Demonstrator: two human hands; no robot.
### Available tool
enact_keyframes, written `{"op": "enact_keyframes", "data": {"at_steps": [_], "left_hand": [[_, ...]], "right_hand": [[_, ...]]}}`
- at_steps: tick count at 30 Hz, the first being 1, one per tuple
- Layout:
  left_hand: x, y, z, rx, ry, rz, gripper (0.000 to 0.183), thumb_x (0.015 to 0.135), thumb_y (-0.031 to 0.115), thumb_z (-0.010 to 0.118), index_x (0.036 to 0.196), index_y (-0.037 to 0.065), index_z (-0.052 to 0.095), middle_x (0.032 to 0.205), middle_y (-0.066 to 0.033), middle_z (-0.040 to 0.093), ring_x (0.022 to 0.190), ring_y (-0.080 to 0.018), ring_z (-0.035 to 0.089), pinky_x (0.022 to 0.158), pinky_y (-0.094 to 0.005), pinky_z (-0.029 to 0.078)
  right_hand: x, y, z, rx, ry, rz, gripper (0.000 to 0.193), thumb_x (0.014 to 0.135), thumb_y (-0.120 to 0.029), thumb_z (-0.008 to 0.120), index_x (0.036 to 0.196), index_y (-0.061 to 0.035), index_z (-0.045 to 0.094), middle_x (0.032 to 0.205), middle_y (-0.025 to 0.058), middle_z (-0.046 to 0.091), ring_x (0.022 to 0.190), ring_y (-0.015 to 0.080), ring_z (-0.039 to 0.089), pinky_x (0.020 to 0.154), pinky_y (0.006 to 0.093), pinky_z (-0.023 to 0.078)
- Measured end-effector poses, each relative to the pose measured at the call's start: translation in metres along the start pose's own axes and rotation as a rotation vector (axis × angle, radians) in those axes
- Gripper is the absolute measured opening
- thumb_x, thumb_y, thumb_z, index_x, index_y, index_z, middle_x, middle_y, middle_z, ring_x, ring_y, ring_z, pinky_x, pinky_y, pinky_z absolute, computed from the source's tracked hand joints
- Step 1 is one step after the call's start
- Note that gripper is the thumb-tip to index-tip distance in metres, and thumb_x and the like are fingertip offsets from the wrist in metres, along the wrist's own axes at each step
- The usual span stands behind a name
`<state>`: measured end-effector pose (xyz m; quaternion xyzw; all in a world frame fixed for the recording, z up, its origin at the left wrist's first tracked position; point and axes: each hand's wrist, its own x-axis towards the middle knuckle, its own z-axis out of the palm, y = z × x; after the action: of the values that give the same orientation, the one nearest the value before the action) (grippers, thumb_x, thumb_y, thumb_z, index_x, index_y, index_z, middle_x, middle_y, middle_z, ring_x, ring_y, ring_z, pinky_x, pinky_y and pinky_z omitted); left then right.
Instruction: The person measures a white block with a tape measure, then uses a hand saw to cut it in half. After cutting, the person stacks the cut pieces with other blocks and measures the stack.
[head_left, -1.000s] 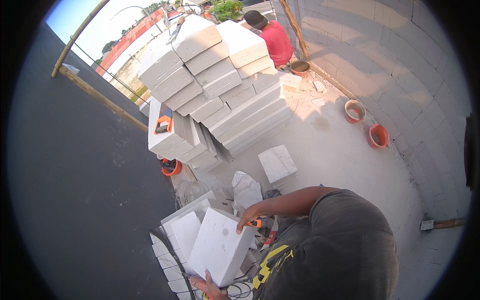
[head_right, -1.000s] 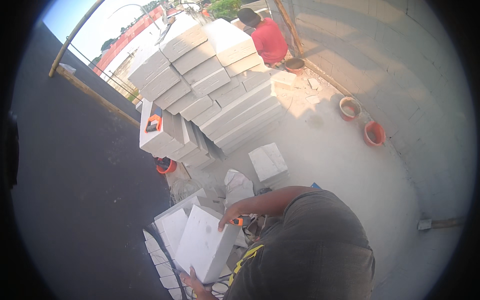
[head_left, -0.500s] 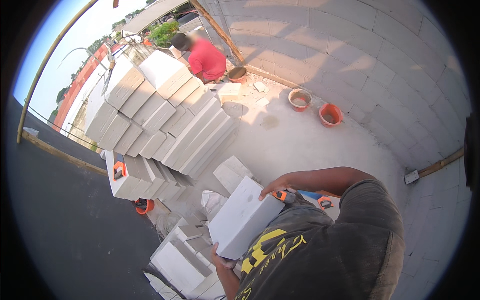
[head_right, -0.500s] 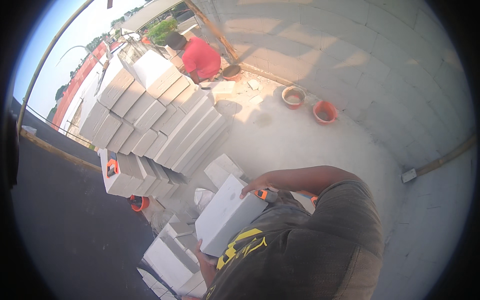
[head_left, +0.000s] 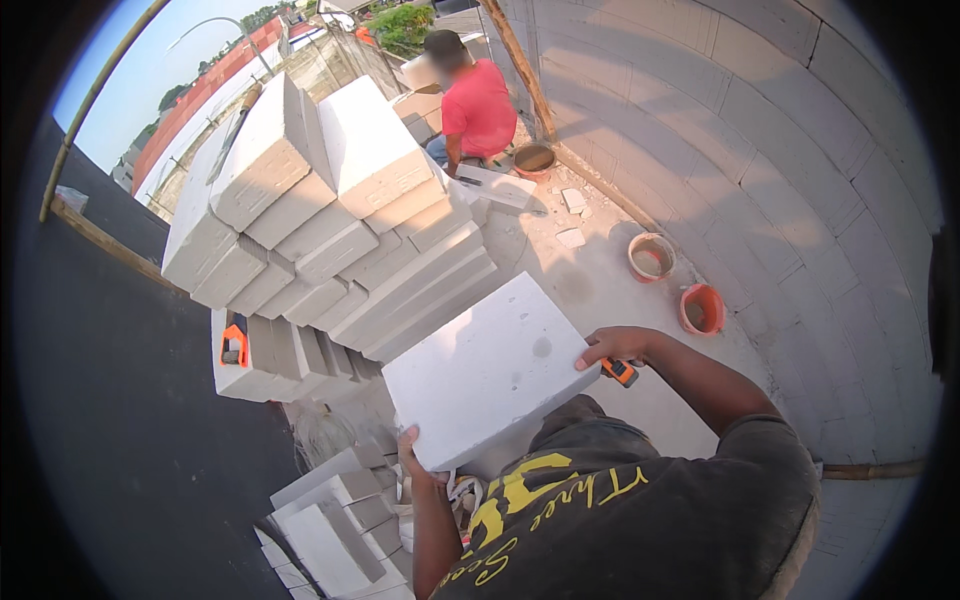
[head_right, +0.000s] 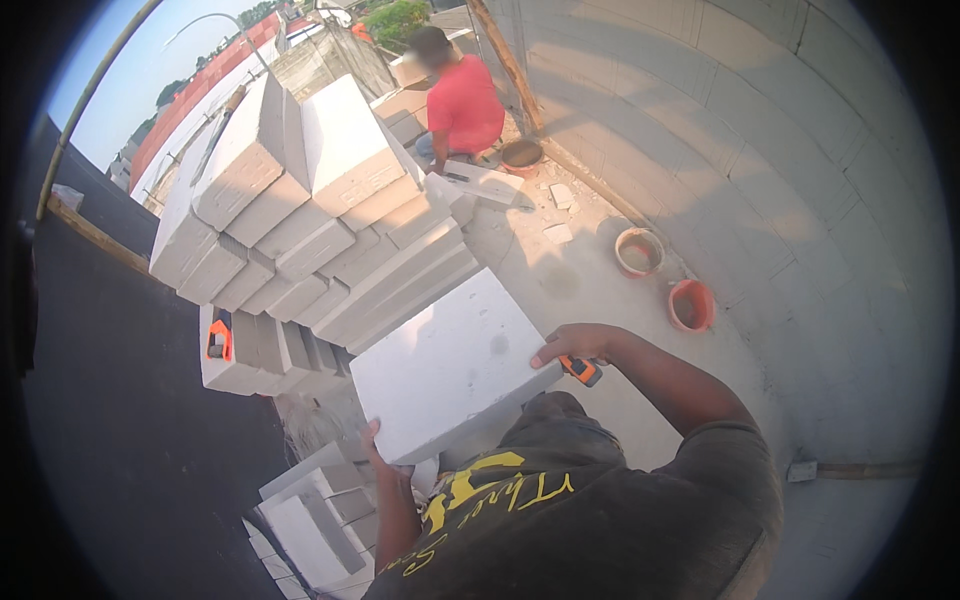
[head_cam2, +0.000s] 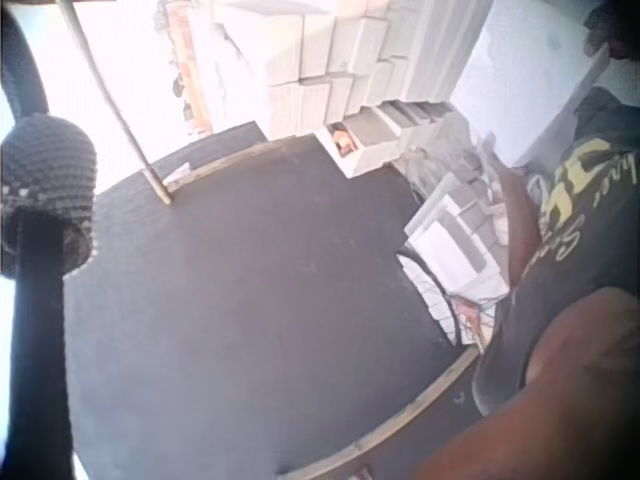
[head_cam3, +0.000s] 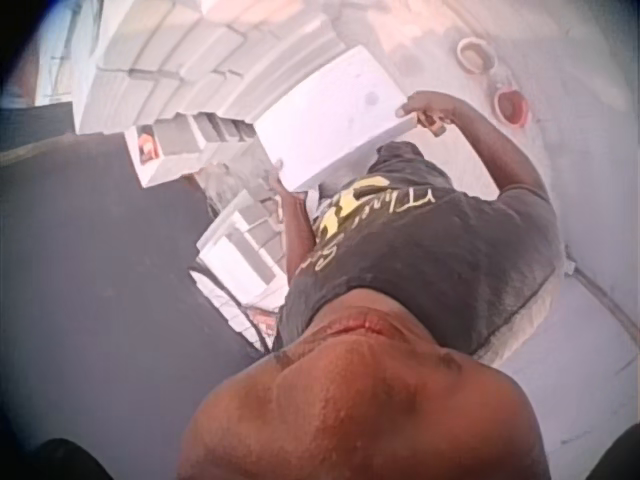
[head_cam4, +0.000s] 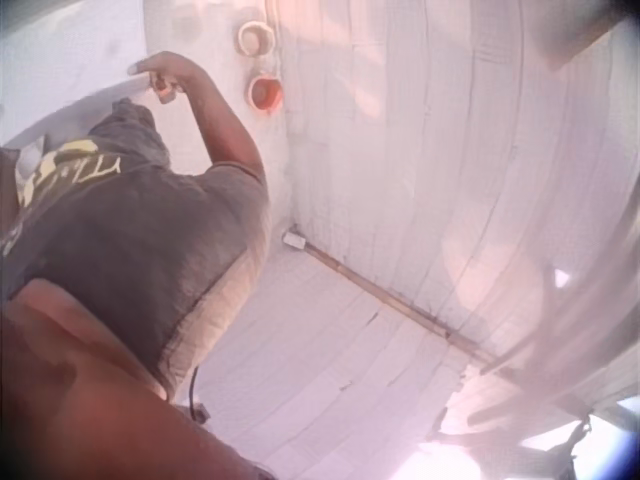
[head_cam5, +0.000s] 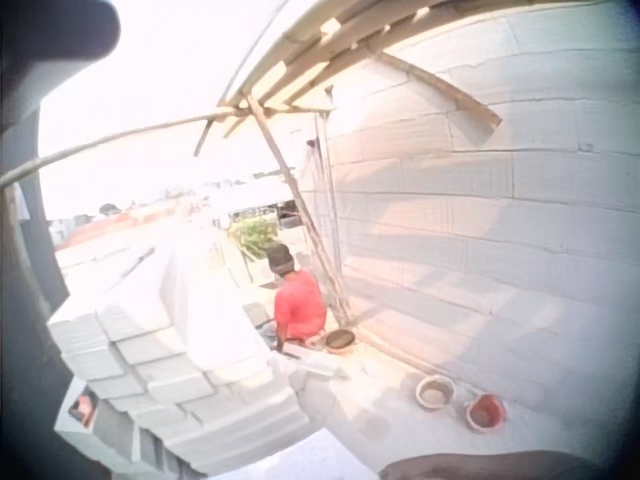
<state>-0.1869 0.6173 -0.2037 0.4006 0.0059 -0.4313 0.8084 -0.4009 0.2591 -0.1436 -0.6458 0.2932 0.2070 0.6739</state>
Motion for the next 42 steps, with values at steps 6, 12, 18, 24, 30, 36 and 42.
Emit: {"op": "enact_keyframes", "data": {"at_steps": [6, 12, 18, 24, 30, 36, 42], "left_hand": [[0.026, 0.016, 0.109, -0.218, -0.089, 0.295, 0.076, 0.08, 0.042, 0.058, 0.142, 0.003, 0.038, 0.135, -0.0174, 0.05, 0.123, -0.0352, 0.053, 0.099, -0.0499, 0.047], [0.071, 0.04, 0.156, -0.276, -0.064, 0.466, 0.076, 0.08, 0.045, 0.057, 0.143, 0.007, 0.037, 0.136, -0.015, 0.049, 0.123, -0.0344, 0.051, 0.099, -0.0511, 0.046], [0.122, 0.056, 0.208, -0.236, 0.092, 0.618, 0.077, 0.078, 0.048, 0.056, 0.141, 0.007, 0.037, 0.133, -0.0129, 0.048, 0.122, -0.0319, 0.05, 0.095, -0.0475, 0.047], [0.187, 0.049, 0.23, -0.281, 0.242, 0.767, 0.078, 0.076, 0.046, 0.057, 0.141, 0.007, 0.036, 0.132, -0.0132, 0.047, 0.121, -0.0312, 0.052, 0.094, -0.0479, 0.047], [0.228, 0.04, 0.276, -0.274, 0.367, 0.92, 0.081, 0.08, 0.051, 0.051, 0.145, 0.01, 0.028, 0.133, -0.0152, 0.043, 0.123, -0.0296, 0.05, 0.088, -0.0469, 0.049], [0.263, 0.037, 0.334, -0.224, 0.668, 0.981, 0.084, 0.079, 0.051, 0.053, 0.145, 0.005, 0.028, 0.133, -0.0172, 0.043, 0.127, -0.0305, 0.046, 0.093, -0.0464, 0.046], [0.302, 0.062, 0.376, -0.219, 0.714, 1.027, 0.082, 0.079, 0.042, 0.059, 0.144, 0.003, 0.029, 0.135, -0.0172, 0.045, 0.126, -0.0315, 0.047, 0.102, -0.043, 0.04]], "right_hand": [[-0.012, -0.099, -0.069, 0.149, 0.086, -0.257, 0.077, 0.084, -0.059, 0.064, 0.127, 0.0047, 0.056, 0.096, 0.0121, 0.065, 0.067, 0.0153, 0.058, 0.062, 0.0293, 0.049], [-0.027, -0.093, -0.093, 0.32, 0.158, -0.617, 0.074, 0.094, -0.058, 0.053, 0.146, -0.008, 0.038, 0.107, 0.0185, 0.063, 0.059, 0.0109, 0.058, 0.051, 0.023, 0.051], [-0.002, -0.04, -0.106, 0.461, 0.27, -0.426, 0.068, 0.094, -0.053, 0.056, 0.14, -0.0038, 0.044, 0.091, 0.0136, 0.065, 0.053, 0.0095, 0.053, 0.047, 0.0238, 0.048], [0.077, -0.003, -0.205, 0.614, 0.174, -0.227, 0.061, 0.092, -0.05, 0.059, 0.134, -0.0053, 0.052, 0.083, 0.0114, 0.065, 0.049, 0.012, 0.055, 0.046, 0.027, 0.049], [0.13, -0.016, -0.315, 0.525, 0.161, 0.146, 0.056, 0.09, -0.049, 0.064, 0.126, -0.0072, 0.057, 0.076, 0.0083, 0.063, 0.047, 0.0157, 0.056, 0.046, 0.0316, 0.05], [0.172, -0.065, -0.402, 0.323, 0.118, 0.229, 0.051, 0.089, -0.049, 0.065, 0.122, -0.0098, 0.061, 0.073, 0.0071, 0.062, 0.047, 0.0145, 0.055, 0.046, 0.0315, 0.049], [0.232, -0.086, -0.435, 0.44, 0.026, 0.177, 0.048, 0.091, -0.047, 0.063, 0.121, -0.0093, 0.062, 0.069, 0.0086, 0.062, 0.045, 0.0142, 0.053, 0.046, 0.0311, 0.049]]}}
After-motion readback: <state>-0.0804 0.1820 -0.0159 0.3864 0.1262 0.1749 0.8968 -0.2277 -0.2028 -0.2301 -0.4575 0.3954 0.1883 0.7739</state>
